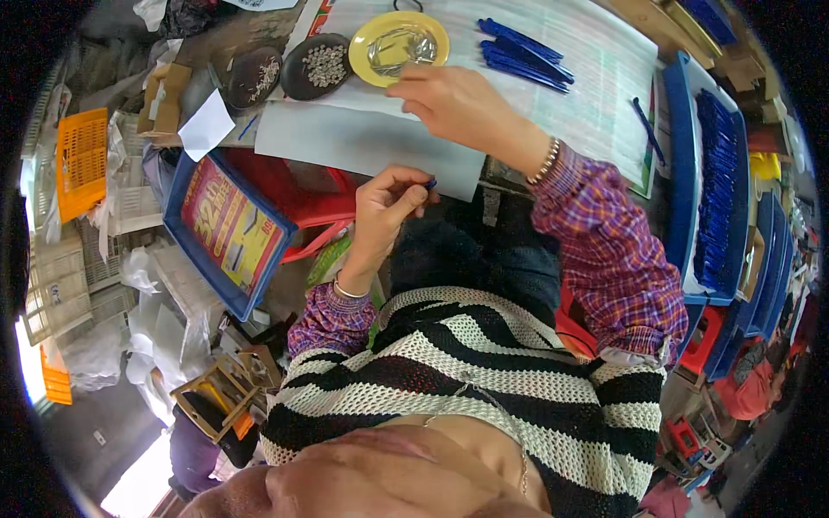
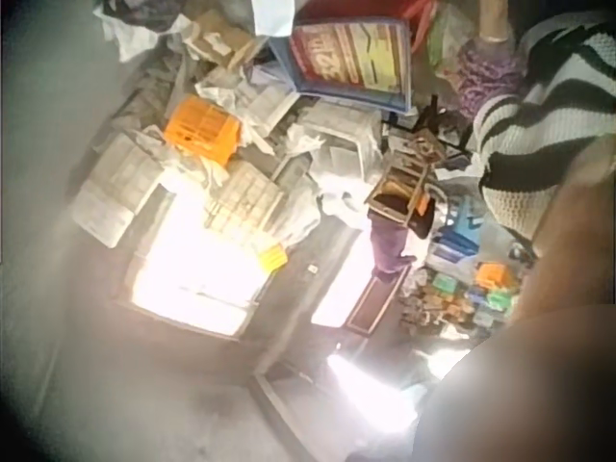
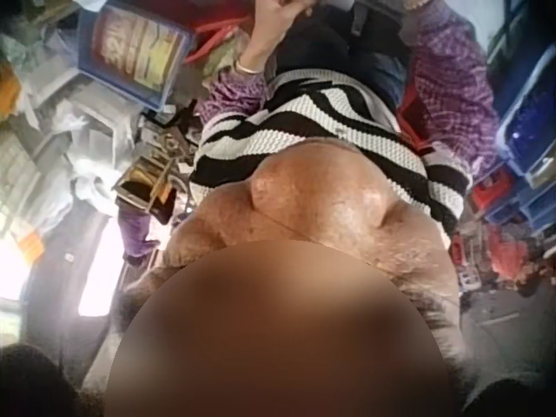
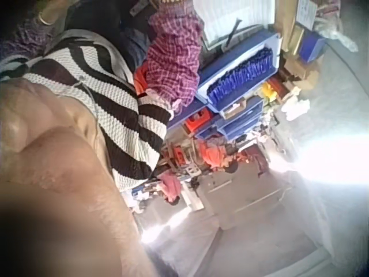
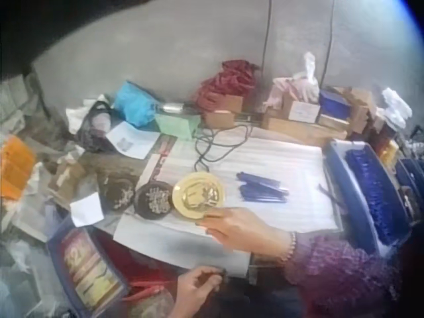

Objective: Assembling plastic pens by inserting ink refills and attaching caps at a manual workstation.

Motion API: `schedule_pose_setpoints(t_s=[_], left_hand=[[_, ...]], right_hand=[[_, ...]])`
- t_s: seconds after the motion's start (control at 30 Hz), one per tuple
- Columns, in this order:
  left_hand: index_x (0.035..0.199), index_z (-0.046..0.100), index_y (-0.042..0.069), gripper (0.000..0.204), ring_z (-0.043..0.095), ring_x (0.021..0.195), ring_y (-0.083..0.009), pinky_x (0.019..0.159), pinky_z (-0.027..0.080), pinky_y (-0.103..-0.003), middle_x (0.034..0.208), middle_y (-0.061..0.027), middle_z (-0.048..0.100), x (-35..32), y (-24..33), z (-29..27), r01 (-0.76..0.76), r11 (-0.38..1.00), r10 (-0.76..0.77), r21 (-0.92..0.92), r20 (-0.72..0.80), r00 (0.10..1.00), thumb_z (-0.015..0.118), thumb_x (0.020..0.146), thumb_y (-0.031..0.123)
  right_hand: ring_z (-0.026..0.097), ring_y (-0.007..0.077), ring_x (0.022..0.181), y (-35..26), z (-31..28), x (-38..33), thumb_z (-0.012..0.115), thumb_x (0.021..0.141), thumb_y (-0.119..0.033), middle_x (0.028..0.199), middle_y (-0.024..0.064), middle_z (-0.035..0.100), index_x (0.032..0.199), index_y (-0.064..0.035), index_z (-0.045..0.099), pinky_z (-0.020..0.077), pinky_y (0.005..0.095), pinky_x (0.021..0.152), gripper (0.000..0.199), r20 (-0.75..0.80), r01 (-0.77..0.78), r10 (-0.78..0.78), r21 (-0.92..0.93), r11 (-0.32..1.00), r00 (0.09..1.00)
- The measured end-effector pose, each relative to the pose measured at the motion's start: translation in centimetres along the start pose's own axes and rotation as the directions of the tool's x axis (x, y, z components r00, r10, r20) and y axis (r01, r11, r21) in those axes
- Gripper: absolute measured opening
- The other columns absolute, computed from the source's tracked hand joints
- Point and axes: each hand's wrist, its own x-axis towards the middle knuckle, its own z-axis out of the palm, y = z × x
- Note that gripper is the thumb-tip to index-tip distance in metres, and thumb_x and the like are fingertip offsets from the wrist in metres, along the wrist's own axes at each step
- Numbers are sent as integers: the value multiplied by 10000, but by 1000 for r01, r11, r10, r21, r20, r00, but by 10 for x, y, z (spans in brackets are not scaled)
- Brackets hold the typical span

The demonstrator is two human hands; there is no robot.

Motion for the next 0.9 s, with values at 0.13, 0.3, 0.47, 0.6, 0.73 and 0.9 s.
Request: schedule_pose_setpoints(t_s=[0.13,0.3,0.47,0.6,0.73,0.9], left_hand=[[973,606,-6,125,530,630,-79,559,425,-195,800,-79,643,-3,-2,-8,-1,1000,1,-9,-40,999,590,853,24],[984,604,-3,141,533,625,-76,559,421,-193,795,-67,645,4,-5,-15,43,996,-47,-72,-51,998,564,849,-5],[994,609,9,140,555,641,-74,571,430,-188,803,-53,652,2,-1,-24,55,992,-65,-110,-88,994,588,857,30],[993,609,9,141,567,659,-77,573,436,-188,805,-51,652,5,-5,-26,31,996,-37,-83,-74,997,603,862,58],[994,605,7,143,556,651,-78,583,440,-193,799,-51,648,4,-2,-24,20,996,-28,-81,-88,996,604,864,65],[1006,592,0,149,545,652,-84,593,445,-206,807,-59,640,1,3,-18,-9,996,-2,-87,-126,992,590,865,49]], right_hand=[[598,303,805,1,29,43,556,761,-7,922,109,585,999,-26,625,485,389,653,248,6,95,-95,-129,987,995],[609,267,786,22,67,75,532,731,5,940,71,553,969,-41,641,505,379,650,266,10,110,-113,-301,947,994],[606,256,794,21,78,83,543,706,-2,955,56,533,908,-47,648,510,375,643,232,34,62,-53,-385,921,998],[599,256,776,27,82,86,554,691,-6,896,54,533,785,-45,635,509,375,638,131,-7,112,-123,-375,920,992],[594,257,750,30,80,90,556,680,-6,829,61,527,716,-49,622,495,379,629,87,-46,120,-141,-305,945,989],[602,268,740,32,67,87,578,711,-24,790,72,578,765,-31,632,487,363,640,76,-93,59,-72,-138,989,993]])
